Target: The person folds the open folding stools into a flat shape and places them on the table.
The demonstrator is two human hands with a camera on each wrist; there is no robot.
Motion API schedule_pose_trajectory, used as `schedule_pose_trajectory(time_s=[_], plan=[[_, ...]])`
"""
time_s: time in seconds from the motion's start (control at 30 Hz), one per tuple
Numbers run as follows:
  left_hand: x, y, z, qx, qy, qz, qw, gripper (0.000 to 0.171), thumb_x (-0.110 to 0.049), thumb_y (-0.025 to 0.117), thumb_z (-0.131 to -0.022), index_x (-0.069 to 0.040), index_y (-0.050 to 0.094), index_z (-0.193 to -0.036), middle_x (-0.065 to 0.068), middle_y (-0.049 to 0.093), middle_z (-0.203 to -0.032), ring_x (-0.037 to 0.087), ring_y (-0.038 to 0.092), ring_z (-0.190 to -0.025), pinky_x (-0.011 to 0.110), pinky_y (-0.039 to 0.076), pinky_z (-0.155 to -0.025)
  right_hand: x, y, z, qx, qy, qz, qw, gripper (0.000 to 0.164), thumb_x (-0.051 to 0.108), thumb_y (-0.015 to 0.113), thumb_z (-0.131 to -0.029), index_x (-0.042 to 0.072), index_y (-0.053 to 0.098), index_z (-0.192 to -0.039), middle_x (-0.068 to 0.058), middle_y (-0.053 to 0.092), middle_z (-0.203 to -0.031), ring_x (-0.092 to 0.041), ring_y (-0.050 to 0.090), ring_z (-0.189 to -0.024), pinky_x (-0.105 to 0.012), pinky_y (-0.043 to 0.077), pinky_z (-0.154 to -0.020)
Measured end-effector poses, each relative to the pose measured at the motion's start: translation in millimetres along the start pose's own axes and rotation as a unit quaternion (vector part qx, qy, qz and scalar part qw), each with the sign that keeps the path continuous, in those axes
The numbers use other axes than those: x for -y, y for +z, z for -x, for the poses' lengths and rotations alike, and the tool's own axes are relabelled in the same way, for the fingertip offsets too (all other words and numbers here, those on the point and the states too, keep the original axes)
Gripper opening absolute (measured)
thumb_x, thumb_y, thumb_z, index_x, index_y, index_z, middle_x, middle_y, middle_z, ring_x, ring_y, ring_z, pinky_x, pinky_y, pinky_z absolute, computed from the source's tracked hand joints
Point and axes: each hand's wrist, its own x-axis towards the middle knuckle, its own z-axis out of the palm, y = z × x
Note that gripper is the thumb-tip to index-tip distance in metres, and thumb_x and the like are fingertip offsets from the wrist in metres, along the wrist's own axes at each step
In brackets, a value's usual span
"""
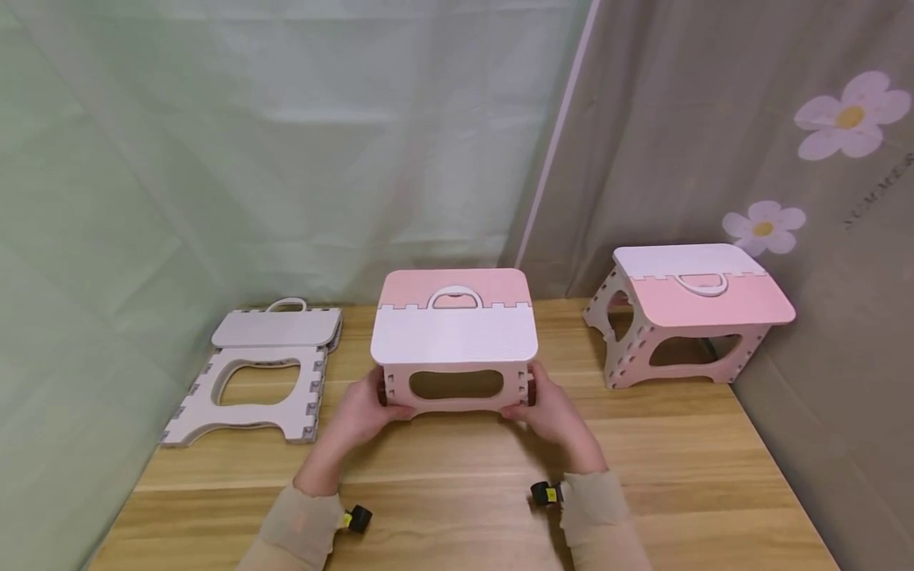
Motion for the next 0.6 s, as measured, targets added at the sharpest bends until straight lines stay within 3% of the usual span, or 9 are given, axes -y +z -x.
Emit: schedule_pose_trajectory(time_s=[0.2, 0.47, 0.6], plan=[[2.2, -0.2, 0.1, 0.001, -0.01, -0.005, 0.9999, 0.07, -0.022, 0.098, -0.08, 0.002, 0.063, -0.135, 0.016, 0.071, -0.124, 0.028, 0.067, -0.11, 0.05, 0.055, -0.097, 0.7, 1.3, 0.9, 0.003, 0.007, 0.006, 1.0, 0.079, 0.027, 0.09, -0.09, 0.005, 0.048, -0.153, -0.021, 0.062, -0.144, -0.037, 0.059, -0.128, -0.06, 0.045, -0.109], [3.6, -2.0, -0.2, 0.005, -0.004, -0.012, 0.9999, 0.056, -0.023, 0.097, -0.081, -0.003, 0.07, -0.126, 0.01, 0.073, -0.116, 0.024, 0.066, -0.101, 0.048, 0.056, -0.092, -3.1, 1.3, -0.9, 0.004, 0.006, 0.003, 1.0, 0.07, 0.028, 0.089, -0.091, 0.005, 0.054, -0.146, -0.015, 0.069, -0.13, -0.031, 0.062, -0.113, -0.052, 0.049, -0.098], [3.8, -2.0, 0.0, 0.005, -0.001, -0.015, 0.9999, 0.052, -0.023, 0.096, -0.083, -0.003, 0.071, -0.123, 0.01, 0.074, -0.114, 0.023, 0.066, -0.098, 0.048, 0.056, -0.091, -2.5, 1.5, -1.1, 0.006, 0.01, -0.002, 1.0, 0.069, 0.028, 0.088, -0.092, 0.006, 0.054, -0.147, -0.015, 0.068, -0.131, -0.031, 0.063, -0.115, -0.051, 0.049, -0.098]])
